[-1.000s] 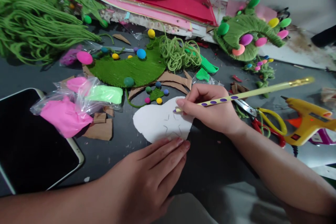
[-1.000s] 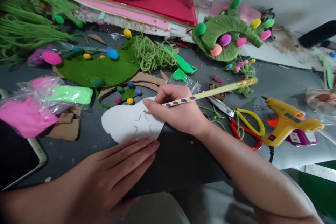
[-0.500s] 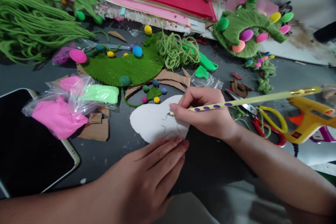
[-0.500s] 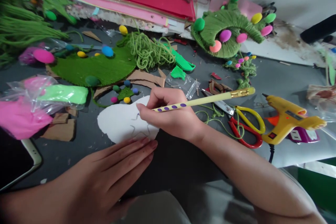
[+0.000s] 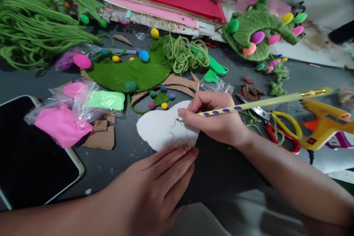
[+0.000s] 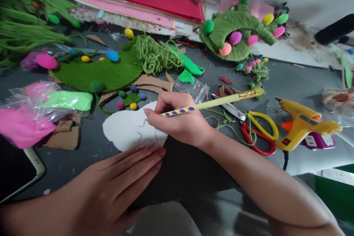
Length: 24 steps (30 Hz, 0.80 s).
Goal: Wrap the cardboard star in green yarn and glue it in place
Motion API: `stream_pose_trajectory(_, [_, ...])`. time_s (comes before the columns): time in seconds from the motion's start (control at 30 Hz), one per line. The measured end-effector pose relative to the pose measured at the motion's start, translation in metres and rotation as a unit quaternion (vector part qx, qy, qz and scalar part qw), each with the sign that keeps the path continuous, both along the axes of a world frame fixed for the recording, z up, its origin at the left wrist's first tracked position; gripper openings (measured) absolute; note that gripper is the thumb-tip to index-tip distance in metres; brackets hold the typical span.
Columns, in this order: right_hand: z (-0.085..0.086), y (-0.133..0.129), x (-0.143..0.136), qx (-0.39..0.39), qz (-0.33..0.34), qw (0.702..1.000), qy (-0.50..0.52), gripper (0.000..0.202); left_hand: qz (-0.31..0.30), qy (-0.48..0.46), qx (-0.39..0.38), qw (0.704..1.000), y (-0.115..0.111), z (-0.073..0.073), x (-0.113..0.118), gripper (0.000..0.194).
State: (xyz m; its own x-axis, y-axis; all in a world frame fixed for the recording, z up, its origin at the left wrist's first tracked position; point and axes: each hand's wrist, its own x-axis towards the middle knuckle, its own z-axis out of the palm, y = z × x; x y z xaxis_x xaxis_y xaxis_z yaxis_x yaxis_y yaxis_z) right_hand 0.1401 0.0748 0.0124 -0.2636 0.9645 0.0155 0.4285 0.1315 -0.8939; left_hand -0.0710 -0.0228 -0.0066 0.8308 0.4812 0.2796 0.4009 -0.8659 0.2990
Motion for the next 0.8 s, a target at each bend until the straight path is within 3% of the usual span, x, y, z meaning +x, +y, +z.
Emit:
stream_pose_trajectory(0.6, [0.0022, 0.0007, -0.0001, -0.037, 0.012, 0.999, 0.005, 0.031, 0.007, -0.007, 0.001, 1.0, -0.0008, -0.0007, -0.0014, 0.057])
stream_pose_trajectory(0.8, [0.0028, 0.0071, 0.0059, -0.007, -0.006, 1.0, -0.004, 0.028, 0.016, -0.014, -0.008, 1.0, -0.0001, 0.0013, -0.0008, 0.055])
